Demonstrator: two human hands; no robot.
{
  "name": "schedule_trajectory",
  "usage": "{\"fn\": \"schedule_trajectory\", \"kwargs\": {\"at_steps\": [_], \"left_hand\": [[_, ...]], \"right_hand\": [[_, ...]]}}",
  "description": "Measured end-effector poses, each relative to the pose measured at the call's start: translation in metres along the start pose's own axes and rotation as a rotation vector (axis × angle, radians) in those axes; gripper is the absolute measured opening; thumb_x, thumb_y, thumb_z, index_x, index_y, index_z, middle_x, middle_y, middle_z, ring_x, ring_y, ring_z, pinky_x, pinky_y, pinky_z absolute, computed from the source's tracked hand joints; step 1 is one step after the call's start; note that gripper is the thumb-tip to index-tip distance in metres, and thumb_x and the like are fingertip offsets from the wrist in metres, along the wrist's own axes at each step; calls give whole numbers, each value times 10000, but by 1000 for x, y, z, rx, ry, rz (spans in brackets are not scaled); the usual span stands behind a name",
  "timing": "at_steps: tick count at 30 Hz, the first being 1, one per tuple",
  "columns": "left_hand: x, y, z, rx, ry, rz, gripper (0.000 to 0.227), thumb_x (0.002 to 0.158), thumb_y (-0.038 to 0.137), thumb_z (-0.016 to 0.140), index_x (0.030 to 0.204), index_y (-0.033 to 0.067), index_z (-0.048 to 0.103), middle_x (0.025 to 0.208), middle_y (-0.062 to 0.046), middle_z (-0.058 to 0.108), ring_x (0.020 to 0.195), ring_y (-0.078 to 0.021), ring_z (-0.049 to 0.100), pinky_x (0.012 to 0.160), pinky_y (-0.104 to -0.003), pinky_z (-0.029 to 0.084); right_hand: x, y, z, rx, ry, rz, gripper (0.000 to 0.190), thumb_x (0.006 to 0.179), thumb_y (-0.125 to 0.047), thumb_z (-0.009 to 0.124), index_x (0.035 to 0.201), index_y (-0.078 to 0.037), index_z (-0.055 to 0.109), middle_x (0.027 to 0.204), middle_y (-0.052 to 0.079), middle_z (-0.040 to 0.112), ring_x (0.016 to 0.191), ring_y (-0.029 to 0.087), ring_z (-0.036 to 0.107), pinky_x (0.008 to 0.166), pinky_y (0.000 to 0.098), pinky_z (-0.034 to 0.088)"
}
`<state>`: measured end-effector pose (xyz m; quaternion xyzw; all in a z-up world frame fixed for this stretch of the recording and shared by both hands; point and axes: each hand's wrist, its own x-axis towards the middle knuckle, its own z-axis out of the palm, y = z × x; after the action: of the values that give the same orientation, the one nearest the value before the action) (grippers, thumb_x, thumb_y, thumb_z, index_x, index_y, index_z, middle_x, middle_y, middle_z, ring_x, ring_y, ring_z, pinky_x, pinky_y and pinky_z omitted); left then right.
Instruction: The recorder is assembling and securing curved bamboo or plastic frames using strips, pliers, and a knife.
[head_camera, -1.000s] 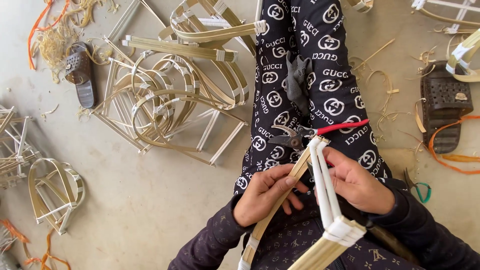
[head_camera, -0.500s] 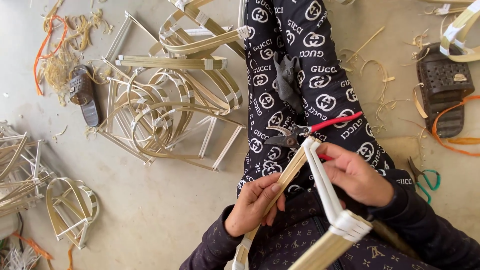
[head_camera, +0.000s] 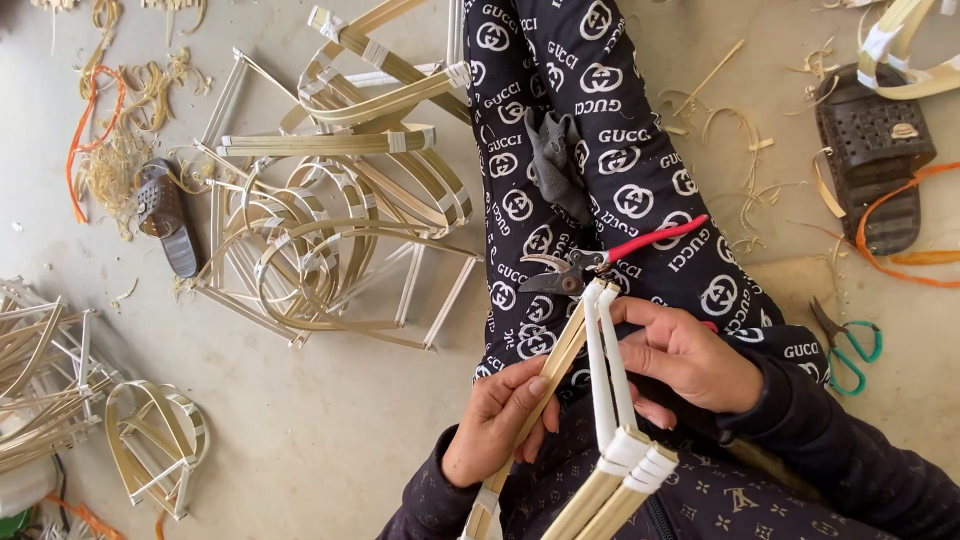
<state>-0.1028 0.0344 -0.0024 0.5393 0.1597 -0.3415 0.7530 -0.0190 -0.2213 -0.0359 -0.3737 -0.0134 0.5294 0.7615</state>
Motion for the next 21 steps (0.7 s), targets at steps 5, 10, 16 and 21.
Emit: {"fn": "schedule_trajectory", "kwargs": {"at_steps": [5, 10, 16, 21], "left_hand": [[-1, -7, -4, -61, -26, -8, 452, 1108, 206, 454, 1483, -39, 515, 767, -55, 643, 465, -72, 512, 430, -203, 412], [4, -2, 1, -91, -75, -48, 401, 1119, 218, 434, 1389, -60, 534, 772, -59, 641, 481, -84, 526, 435, -207, 412], [-20, 3, -8, -75, -151, -131, 380, 1141, 229, 428, 1379, -38, 557, 770, -27, 613, 476, -47, 494, 449, -185, 396], [-30, -9, -19, -51, -138, -164, 378, 1130, 218, 437, 1370, -40, 572, 737, -27, 613, 458, -50, 492, 427, -187, 387]], "right_hand": [[-3, 3, -1, 28, 83, 67, 423, 1055, -174, 523, 1396, 69, 464, 702, 96, 661, 412, 134, 572, 390, 249, 455], [5, 36, 17, -489, -24, -557, 401, 1131, -96, 568, 1460, 63, 401, 1039, 202, 605, 834, 171, 627, 695, 294, 566], [-9, 63, -10, -99, 68, 42, 294, 1053, -169, 545, 1231, 65, 555, 815, 88, 737, 506, 101, 590, 489, 231, 481], [-1, 26, 9, 30, 79, 136, 376, 987, -222, 580, 1294, -13, 523, 679, 78, 669, 412, 122, 586, 378, 241, 457]]}}
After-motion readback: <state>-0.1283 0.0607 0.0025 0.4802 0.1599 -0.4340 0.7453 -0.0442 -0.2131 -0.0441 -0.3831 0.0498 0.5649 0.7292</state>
